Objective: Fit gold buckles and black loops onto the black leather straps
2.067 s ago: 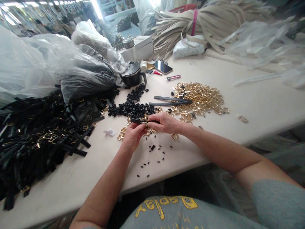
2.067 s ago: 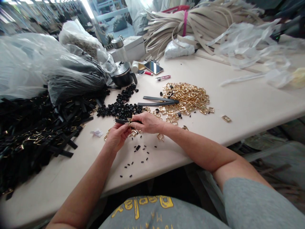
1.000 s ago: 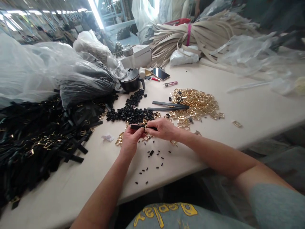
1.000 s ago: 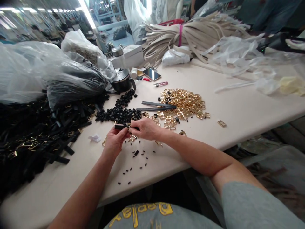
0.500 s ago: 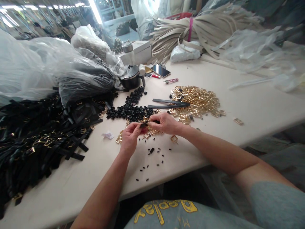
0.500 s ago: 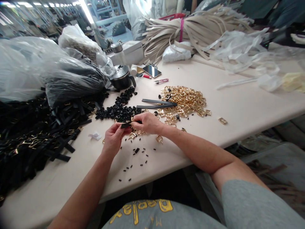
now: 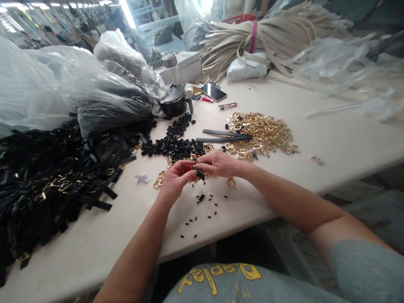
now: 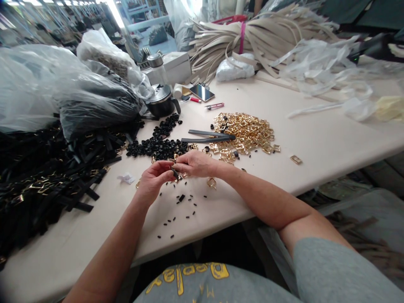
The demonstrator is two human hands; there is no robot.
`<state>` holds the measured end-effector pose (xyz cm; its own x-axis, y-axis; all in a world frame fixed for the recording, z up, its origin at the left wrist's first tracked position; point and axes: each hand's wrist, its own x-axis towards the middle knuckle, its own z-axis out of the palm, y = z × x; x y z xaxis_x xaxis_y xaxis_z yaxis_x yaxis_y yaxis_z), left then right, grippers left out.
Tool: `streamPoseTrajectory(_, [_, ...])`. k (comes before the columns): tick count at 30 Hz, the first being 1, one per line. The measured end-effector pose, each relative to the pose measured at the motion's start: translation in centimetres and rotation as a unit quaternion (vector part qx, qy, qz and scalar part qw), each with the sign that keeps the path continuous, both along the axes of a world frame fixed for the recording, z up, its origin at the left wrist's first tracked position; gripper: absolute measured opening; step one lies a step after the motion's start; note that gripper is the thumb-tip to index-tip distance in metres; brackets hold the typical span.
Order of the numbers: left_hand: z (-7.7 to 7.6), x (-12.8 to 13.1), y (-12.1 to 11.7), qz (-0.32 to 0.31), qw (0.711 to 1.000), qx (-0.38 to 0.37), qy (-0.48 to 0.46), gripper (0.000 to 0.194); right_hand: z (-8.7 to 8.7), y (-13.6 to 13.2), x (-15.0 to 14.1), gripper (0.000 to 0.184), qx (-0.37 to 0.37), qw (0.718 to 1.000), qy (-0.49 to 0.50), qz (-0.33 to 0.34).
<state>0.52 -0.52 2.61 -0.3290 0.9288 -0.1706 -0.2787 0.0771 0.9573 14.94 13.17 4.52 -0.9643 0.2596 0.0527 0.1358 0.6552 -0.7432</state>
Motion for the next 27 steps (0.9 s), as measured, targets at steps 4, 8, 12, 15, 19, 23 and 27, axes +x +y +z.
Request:
streamPoseTrajectory(4, [-0.04, 0.00, -0.16, -0.007, 1.000, -0.002, 0.019, 0.034, 0.16, 0.06, 0.02, 0.037, -0.006, 1.000, -0.009, 0.006])
streamPoseTrajectory(8, [-0.51, 0.04, -0.37, 0.001, 0.999, 0.012, 0.040, 0.027, 0.37, -0.13, 0.06, 0.035, -0.029, 1.000, 0.001, 0.009])
streamPoseTrajectory(12, [-0.76, 0.17, -0.40, -0.010, 0.999, 0.028, 0.024, 0.025, 0.39, -0.23, 0.04, 0.031, -0.016, 1.000, 0.017, 0.009])
streamPoseTrajectory(15, [-0.57, 0.21, -0.41, -0.016, 0.999, 0.029, -0.007, 0.025, 0.26, -0.19, -0.03, 0.030, -0.008, 1.000, 0.021, 0.015])
streamPoseTrajectory(19, [-0.20, 0.17, -0.49, -0.021, 0.999, 0.027, -0.042, 0.025, 0.08, -0.02, 0.00, 0.030, -0.010, 0.999, 0.029, 0.028])
streamPoseTrajectory(23, [0.03, 0.13, -0.61, -0.030, 0.996, 0.015, -0.084, 0.026, -0.03, 0.18, 0.19, 0.031, -0.017, 0.999, 0.036, 0.028])
streamPoseTrajectory(27, [0.23, 0.19, -0.50, -0.028, 0.992, 0.004, -0.126, 0.031, -0.02, 0.25, 0.29, 0.032, -0.032, 0.998, 0.040, 0.033])
